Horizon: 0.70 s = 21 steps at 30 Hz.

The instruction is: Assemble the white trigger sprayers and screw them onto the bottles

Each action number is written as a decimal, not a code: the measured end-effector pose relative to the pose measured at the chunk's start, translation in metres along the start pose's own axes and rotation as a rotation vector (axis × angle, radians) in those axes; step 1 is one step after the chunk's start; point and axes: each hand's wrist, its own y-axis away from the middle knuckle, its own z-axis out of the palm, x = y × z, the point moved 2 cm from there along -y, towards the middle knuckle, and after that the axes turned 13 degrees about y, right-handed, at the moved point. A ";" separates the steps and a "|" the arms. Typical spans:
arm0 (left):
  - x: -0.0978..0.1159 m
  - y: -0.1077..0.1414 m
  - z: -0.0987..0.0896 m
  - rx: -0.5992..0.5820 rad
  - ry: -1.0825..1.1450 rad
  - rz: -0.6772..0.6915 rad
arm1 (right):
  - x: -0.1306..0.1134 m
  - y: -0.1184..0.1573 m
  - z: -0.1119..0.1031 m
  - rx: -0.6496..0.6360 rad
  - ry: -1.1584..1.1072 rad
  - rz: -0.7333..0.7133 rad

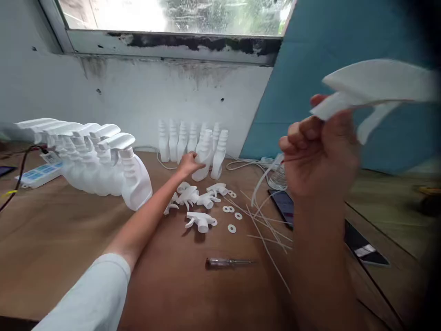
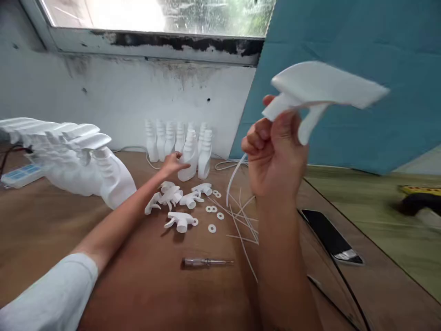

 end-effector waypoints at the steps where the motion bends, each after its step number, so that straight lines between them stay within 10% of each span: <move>1: 0.001 -0.001 0.003 0.010 -0.007 -0.002 | 0.001 0.001 0.002 -0.005 0.011 0.028; 12: 0.015 0.017 0.022 -0.034 0.020 -0.031 | 0.026 0.011 0.013 -0.055 0.199 0.205; 21: 0.076 0.057 -0.063 -0.131 0.656 0.209 | 0.064 0.033 0.043 -0.181 0.125 0.515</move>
